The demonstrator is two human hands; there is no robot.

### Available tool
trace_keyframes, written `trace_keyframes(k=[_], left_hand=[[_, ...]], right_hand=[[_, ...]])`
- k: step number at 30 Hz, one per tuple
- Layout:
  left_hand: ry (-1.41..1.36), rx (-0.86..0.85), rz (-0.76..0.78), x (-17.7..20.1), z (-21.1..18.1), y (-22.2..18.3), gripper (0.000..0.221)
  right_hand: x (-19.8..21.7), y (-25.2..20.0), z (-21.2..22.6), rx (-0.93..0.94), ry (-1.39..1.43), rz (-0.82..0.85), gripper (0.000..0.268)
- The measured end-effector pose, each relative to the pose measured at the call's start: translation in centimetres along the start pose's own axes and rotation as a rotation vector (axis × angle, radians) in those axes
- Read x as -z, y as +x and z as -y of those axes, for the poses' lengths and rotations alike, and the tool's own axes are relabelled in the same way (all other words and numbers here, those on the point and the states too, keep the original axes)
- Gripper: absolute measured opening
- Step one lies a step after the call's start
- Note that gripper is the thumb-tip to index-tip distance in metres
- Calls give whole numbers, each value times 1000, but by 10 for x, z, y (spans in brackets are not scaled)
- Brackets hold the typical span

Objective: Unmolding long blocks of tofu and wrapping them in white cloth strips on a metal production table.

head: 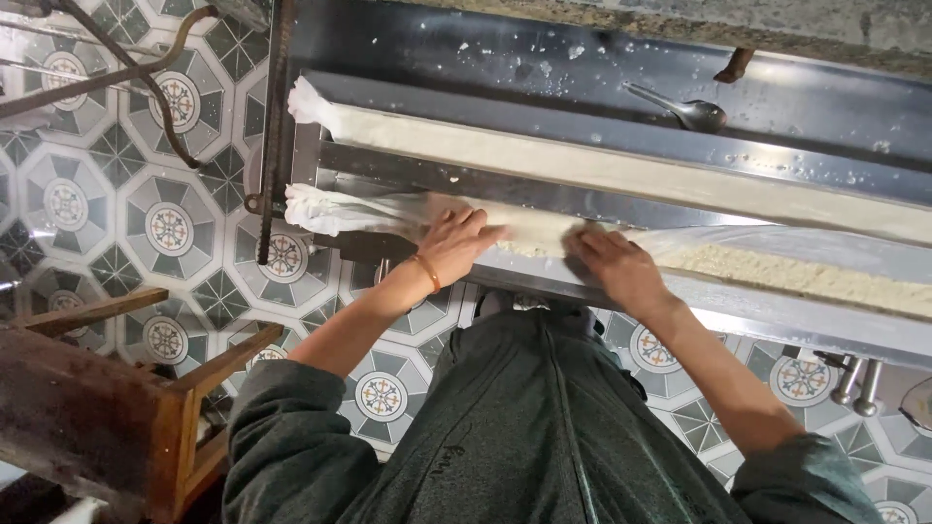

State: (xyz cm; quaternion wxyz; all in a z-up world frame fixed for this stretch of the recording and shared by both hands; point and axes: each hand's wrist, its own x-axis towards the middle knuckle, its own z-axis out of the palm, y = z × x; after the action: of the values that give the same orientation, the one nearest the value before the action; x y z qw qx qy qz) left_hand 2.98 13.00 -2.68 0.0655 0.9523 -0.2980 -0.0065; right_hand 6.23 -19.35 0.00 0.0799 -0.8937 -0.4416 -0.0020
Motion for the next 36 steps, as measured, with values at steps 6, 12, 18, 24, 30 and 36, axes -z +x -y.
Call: trace_keyframes(k=[6, 12, 18, 24, 30, 36], left_hand=[[-244, 188, 19, -1, 28, 30, 21], [-54, 58, -363, -21, 39, -48, 30], [178, -42, -431, -72, 50, -113, 36], [-71, 40, -465, -37, 46, -101, 10], [-271, 279, -501, -30, 59, -109, 4], [-399, 382, -552, -23, 78, -90, 7]], right_hand=[[20, 20, -45, -178, 260, 80, 29], [5, -19, -70, -194, -4, -373, 36], [-28, -46, 24, -144, 197, -224, 36], [-63, -1, 61, -83, 285, -390, 43], [-72, -25, 49, -244, 169, -452, 13], [-75, -110, -53, -427, 33, -357, 8]])
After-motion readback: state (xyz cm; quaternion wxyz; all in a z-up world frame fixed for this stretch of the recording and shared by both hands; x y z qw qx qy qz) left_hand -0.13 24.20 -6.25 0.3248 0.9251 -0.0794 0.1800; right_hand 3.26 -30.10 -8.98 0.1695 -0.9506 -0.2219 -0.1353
